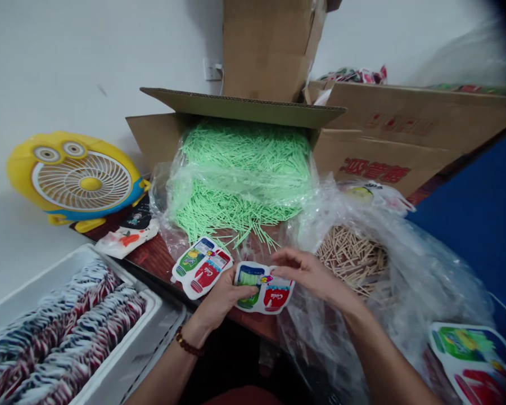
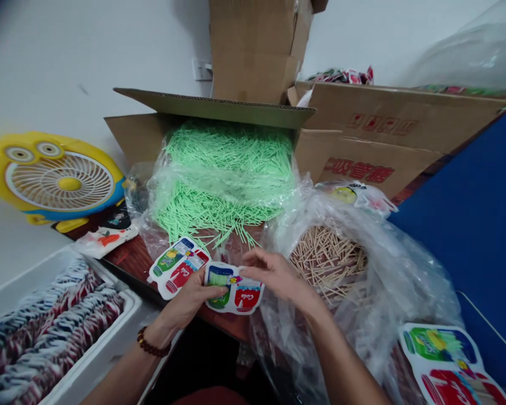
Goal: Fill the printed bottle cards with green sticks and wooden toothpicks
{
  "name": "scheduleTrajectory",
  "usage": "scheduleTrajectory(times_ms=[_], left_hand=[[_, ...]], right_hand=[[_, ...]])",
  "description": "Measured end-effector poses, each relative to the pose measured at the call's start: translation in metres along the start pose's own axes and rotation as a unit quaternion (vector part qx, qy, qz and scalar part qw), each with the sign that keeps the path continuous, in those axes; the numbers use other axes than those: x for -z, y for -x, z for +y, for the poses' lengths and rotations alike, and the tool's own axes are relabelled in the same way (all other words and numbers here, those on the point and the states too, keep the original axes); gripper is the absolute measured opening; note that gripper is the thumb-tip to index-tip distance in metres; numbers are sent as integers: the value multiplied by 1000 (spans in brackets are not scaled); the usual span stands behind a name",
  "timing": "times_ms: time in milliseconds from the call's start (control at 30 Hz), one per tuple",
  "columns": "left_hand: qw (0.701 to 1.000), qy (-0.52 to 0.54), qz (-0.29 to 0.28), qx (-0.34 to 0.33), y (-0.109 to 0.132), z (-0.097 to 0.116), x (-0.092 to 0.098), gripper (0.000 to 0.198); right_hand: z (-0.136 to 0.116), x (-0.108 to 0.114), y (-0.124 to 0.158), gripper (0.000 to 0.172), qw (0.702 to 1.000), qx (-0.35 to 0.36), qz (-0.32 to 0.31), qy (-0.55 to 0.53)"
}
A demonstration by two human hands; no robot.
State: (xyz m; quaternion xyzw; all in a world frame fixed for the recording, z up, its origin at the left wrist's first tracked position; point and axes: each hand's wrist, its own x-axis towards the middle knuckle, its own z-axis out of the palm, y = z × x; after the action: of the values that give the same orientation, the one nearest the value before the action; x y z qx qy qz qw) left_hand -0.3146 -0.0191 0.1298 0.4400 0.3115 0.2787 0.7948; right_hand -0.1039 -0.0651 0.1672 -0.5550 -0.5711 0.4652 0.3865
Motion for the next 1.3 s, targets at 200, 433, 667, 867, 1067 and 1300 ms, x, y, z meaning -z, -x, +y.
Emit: scheduleTrajectory(times_ms=[200, 433, 667, 867, 1067, 1300], left_hand=[[999, -47, -5, 6, 0, 5, -14, 38], [995, -95, 23, -12, 2, 2, -35, 29], [995, -102, 19, 1, 1, -6, -51, 24], [985, -165, -44, 24, -8, -14, -62, 17], [974, -204, -94, 16, -17, -16, -71, 14], [971, -196, -121, 60, -27, -27, -67, 19]], right_hand=[[-4, -7, 17, 22, 998, -19, 11, 53], [0, -9, 28, 16, 999, -12, 30, -15], [11, -4, 50, 18, 993, 13, 111, -31], [29, 9, 67, 26, 989, 11, 145, -11], [36, 19, 79, 29, 990, 22, 131, 45], [53, 80, 55, 31, 963, -65, 189, 179]])
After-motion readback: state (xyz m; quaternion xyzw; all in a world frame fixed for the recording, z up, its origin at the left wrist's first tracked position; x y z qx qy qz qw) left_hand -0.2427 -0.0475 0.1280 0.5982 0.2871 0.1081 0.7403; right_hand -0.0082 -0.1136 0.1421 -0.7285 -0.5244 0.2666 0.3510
